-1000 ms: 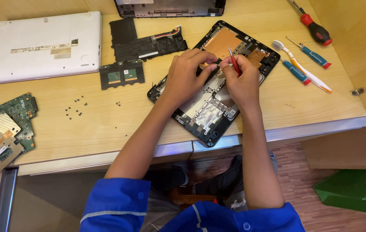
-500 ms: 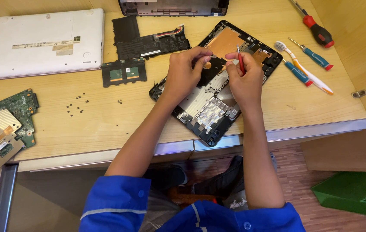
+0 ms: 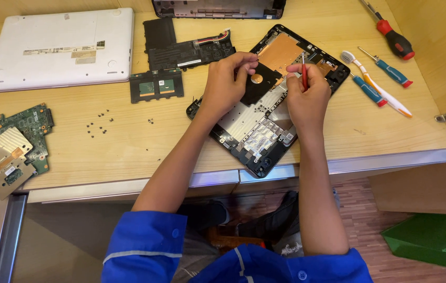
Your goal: The person is carefully cleaning and adjusting the internal components of a laptop, specifically focusing on the hard drive bracket area and ribbon cable connections.
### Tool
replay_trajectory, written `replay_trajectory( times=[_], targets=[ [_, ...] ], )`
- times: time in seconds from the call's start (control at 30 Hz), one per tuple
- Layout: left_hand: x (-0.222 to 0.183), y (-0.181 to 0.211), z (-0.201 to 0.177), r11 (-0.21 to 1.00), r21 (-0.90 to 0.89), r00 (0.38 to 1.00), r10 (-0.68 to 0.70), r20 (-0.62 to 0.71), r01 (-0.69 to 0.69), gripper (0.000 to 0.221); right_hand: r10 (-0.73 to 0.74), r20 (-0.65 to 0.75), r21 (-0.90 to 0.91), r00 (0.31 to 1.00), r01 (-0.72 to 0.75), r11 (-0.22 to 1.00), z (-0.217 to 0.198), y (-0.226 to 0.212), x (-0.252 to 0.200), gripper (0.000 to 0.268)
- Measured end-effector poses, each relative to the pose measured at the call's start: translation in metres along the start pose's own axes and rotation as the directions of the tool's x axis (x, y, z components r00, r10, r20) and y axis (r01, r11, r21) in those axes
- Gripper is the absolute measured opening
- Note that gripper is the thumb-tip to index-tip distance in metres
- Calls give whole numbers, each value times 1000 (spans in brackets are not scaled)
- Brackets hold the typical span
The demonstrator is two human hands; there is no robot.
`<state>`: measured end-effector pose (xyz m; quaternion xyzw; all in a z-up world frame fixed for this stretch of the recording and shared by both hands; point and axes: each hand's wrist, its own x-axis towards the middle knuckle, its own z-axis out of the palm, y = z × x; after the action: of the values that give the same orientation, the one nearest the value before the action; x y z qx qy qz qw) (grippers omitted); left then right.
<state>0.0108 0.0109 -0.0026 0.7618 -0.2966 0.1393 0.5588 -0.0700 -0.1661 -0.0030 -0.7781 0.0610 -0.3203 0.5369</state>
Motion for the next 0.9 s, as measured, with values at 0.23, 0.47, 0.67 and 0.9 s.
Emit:
replay_trajectory(
  times=[0.23, 0.47, 0.67, 0.9],
  targets=[
    [2, 23, -8, 986, -52, 986, -161, -48, 158, 4, 76, 14, -119, 997, -74, 990, -1, -5, 0, 11],
    [1, 17, -10, 990, -10, 987, -141, -76, 141, 11, 41, 40, -119, 998, -36, 992, 1, -5, -1, 10],
    [2, 9, -6, 984, -12, 981, -178, -73, 178, 21, 15, 33, -132, 999, -10, 991, 1, -3, -1, 10],
    [2, 13, -9, 978, 14, 977, -209, -51, 210, 15, 57, 35, -143, 998, -52, 988, 1, -5, -1, 9]
  ],
)
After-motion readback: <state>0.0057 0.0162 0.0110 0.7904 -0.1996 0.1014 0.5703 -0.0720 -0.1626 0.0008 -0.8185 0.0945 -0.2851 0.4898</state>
